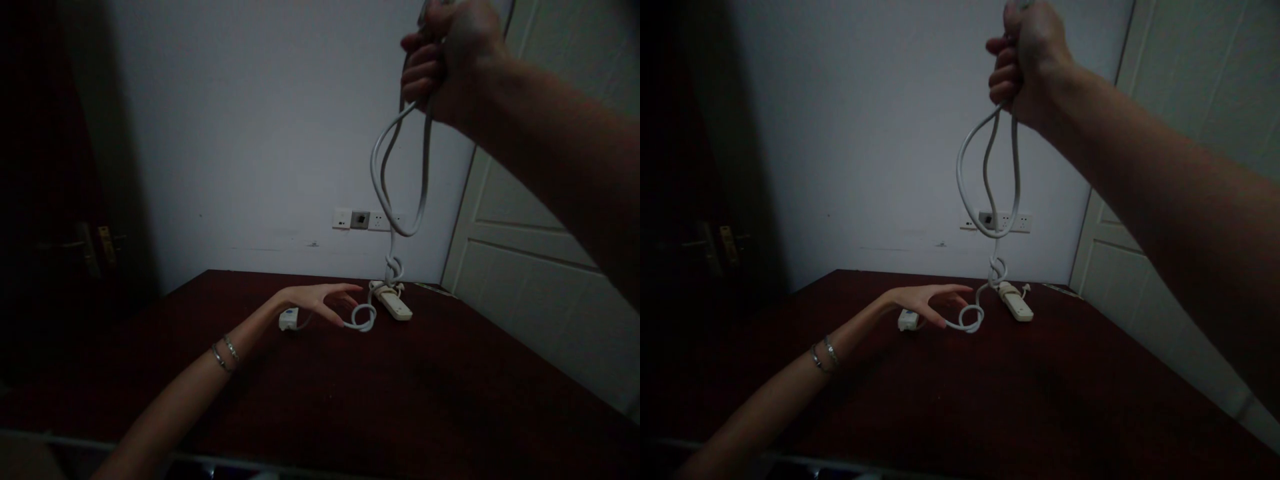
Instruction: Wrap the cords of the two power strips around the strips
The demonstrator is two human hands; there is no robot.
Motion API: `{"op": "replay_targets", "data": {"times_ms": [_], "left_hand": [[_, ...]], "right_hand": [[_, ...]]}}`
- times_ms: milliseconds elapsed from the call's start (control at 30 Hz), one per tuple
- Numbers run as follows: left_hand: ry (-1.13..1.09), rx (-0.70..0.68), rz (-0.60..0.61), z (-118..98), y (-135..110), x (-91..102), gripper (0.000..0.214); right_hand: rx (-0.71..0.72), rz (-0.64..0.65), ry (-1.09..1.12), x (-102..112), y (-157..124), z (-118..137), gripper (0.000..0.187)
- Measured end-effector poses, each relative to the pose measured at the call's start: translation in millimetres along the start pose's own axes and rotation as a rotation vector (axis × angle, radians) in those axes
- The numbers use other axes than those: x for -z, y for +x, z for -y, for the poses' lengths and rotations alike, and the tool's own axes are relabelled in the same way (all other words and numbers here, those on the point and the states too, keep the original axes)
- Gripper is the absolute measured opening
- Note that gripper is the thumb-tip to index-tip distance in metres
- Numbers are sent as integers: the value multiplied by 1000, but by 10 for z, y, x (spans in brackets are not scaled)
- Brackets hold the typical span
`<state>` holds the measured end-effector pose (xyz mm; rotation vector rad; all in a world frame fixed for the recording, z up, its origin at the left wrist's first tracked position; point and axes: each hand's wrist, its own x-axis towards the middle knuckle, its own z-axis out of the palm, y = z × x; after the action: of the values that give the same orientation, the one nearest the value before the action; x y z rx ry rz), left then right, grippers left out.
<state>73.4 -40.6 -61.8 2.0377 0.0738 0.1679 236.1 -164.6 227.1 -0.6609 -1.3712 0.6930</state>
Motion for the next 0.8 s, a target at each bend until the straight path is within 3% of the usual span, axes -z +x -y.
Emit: {"op": "replay_targets", "data": {"times_ms": [133,300,433,567,800], "left_hand": [[30,-81,-232,-93,142,-208,83],[-116,-227,-493,156,462,-420,79],[-239,-230,-540,321,530,-527,56],[-369,-192,-556,453,344,-466,52],[-410,-199,-712,645,-227,-133,47]], "right_hand": [[-65,-10,-36,-126,-97,-206,36],[-120,13,36,-239,-194,-530,38],[-82,38,104,-208,-218,-730,38],[-16,36,81,26,-309,-898,35],[12,-130,24,684,-717,-1388,36]]}}
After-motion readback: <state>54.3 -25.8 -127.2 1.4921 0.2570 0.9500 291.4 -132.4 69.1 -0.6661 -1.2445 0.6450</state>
